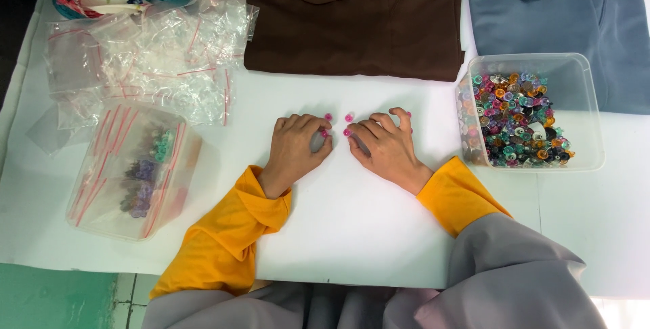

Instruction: The person is sorting colored buttons from a large bin and placing specific quantities into small zip-lock bags.

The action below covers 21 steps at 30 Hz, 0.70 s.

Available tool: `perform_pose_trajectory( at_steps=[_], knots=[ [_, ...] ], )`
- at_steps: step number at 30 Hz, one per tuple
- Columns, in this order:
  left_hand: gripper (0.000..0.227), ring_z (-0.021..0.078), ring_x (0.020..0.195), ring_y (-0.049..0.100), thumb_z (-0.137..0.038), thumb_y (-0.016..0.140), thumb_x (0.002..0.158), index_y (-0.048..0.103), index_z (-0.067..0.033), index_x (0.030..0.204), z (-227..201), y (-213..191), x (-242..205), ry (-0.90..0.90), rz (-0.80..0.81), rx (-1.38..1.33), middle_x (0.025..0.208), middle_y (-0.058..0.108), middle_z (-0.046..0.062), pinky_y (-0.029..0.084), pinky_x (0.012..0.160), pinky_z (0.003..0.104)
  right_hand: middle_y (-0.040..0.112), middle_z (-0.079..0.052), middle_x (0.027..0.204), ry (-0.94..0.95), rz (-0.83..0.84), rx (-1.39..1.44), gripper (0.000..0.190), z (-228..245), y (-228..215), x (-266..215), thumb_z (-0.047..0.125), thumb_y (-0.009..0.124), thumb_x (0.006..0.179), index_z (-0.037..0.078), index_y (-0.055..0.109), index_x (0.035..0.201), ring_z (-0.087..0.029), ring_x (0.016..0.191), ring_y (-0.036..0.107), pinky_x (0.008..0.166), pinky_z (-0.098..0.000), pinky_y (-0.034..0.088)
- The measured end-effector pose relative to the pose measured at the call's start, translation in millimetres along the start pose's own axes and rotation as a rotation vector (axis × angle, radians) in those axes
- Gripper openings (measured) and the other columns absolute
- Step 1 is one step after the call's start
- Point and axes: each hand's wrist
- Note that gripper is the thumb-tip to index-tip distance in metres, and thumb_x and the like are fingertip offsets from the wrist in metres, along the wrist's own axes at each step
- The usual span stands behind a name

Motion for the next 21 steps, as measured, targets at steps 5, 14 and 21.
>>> perform_pose_trajectory(
  at_steps=[5, 14, 21],
  knots=[
    [0.018, 0.0218, 0.087, 0.067, -0.022, 0.075, 0.088, 0.072, -0.017, 0.105, -3.4, -1.8, 0.1, -0.024, 0.002, -0.002, 0.09, 0.071, 0.002, 0.046, 0.086, 0.04, 0.07, 0.001, 0.081, -0.001, -0.001, -0.016, 0.009, -0.9, 2.5, -2.9, 0.025, 0.07, 0.092, 0.018, 0.076, 0.094, -0.016, 0.092, 0.06, 0.104, -0.0461, 0.033],
    [0.017, 0.0219, 0.089, 0.067, -0.023, 0.074, 0.091, 0.073, -0.0158, 0.106, -4.6, 1.3, -0.5, -0.013, -0.005, 0.018, 0.092, 0.07, 0.003, 0.046, 0.086, 0.04, 0.07, 0.0, 0.086, -0.019, 0.031, 0.001, 0.012, -1.7, 5.7, -6.2, 0.028, 0.071, 0.094, 0.018, 0.075, 0.099, -0.017, 0.095, 0.059, 0.105, -0.0485, 0.03],
    [0.02, 0.0207, 0.088, 0.065, -0.024, 0.074, 0.09, 0.072, -0.016, 0.108, -2.3, 5.8, -2.8, 0.03, -0.041, 0.04, 0.093, 0.069, 0.002, 0.046, 0.084, 0.038, 0.071, 0.0, 0.085, 0.008, 0.014, -0.005, 0.013, -4.4, 4.3, -8.1, 0.027, 0.072, 0.091, 0.018, 0.076, 0.099, -0.017, 0.093, 0.061, 0.103, -0.0475, 0.032]
  ],
)
Point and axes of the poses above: each hand's wrist, its own x-axis towards the middle knuckle, its own y-axis out of the palm, z = x × y
